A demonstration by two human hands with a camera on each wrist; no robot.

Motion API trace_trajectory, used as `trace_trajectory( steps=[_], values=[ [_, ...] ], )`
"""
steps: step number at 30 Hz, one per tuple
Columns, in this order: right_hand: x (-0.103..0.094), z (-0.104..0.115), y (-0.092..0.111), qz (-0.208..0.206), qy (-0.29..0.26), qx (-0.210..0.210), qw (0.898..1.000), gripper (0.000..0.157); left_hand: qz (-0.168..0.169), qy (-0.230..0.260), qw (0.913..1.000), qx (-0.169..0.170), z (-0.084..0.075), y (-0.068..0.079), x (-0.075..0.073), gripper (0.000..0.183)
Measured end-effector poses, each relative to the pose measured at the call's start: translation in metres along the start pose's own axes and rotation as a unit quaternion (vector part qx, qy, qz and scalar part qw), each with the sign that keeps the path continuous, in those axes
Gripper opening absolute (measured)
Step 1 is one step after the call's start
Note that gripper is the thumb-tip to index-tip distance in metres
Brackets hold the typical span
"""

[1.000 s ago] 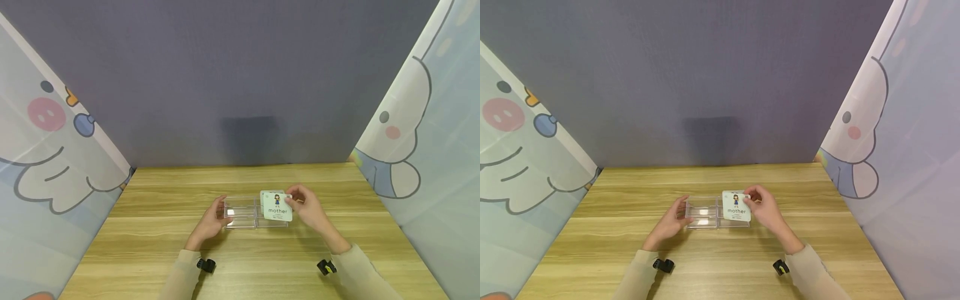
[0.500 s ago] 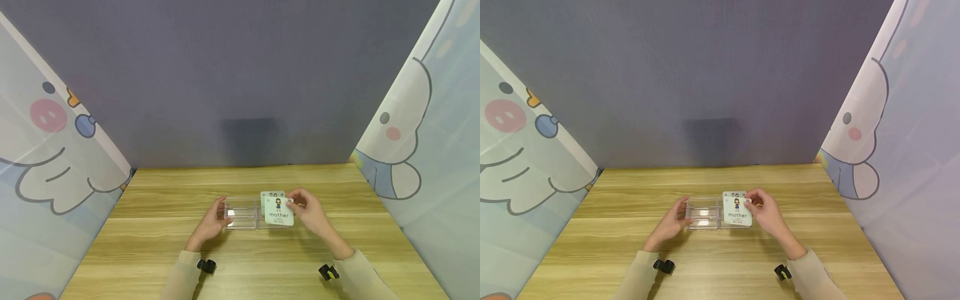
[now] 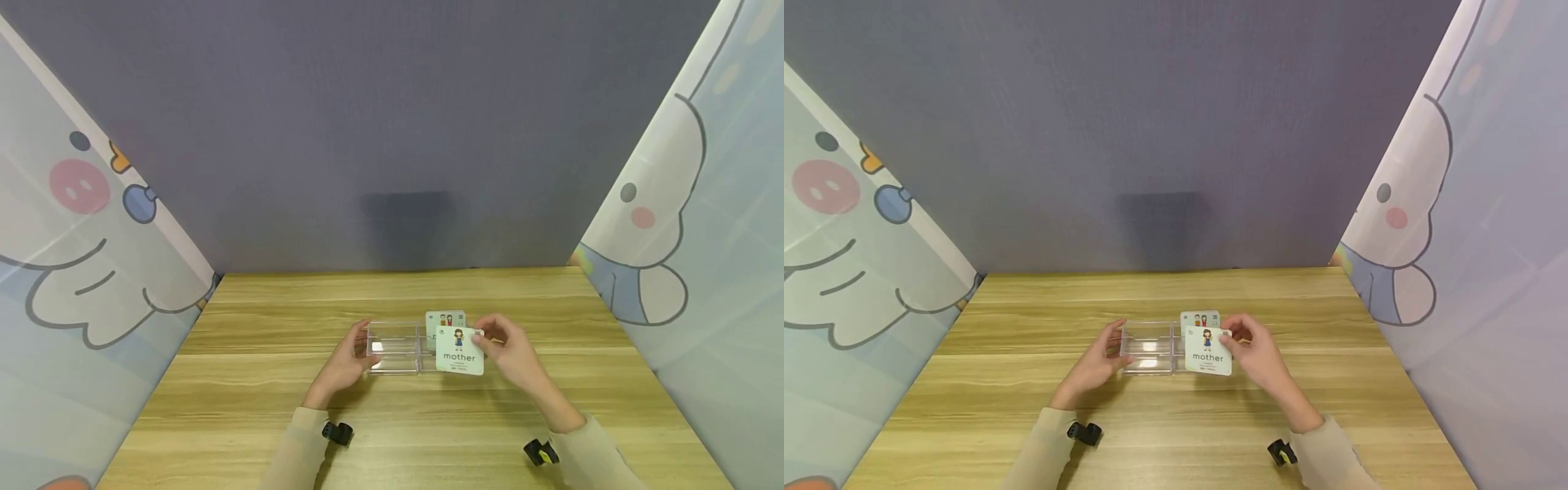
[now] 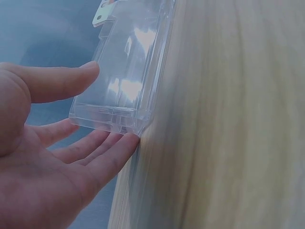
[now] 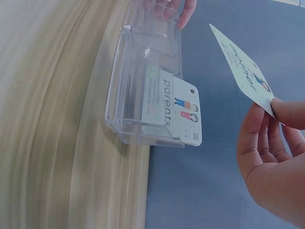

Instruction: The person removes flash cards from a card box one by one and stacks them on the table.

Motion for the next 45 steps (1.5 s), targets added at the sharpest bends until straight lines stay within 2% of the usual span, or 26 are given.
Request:
trace_trajectory(
  steps=[12, 24, 30, 37, 45],
  values=[
    [-0.002, -0.004, 0.007, 0.017, 0.016, 0.033, 0.999, 0.014, -0.002, 0.0, 1.0, 0.005, 0.0, 0.0, 0.0, 0.079],
    [0.001, -0.007, 0.013, 0.041, 0.013, 0.042, 0.998, 0.015, -0.003, -0.002, 1.0, 0.005, 0.001, 0.001, 0.0, 0.079],
    [0.003, -0.008, 0.015, 0.052, 0.016, 0.037, 0.998, 0.015, -0.002, -0.001, 1.0, 0.005, -0.002, 0.001, 0.0, 0.079],
    [0.007, -0.012, 0.016, 0.064, 0.038, 0.009, 0.997, 0.015, 0.0, 0.001, 1.0, 0.003, -0.002, 0.001, -0.002, 0.078],
    [0.008, -0.014, 0.02, 0.078, 0.049, 0.022, 0.996, 0.015, 0.002, 0.003, 1.0, 0.003, -0.002, 0.0, -0.001, 0.079]
  ],
)
Point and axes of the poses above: each hand's wrist, its own y-axis away from the middle knuckle, its own x-axis out of the palm, z = x × y, the point moved 2 cm from there along -y, towards the middle knuckle, and after that the axes turned 5 degrees about -z, right-handed, at the moved point
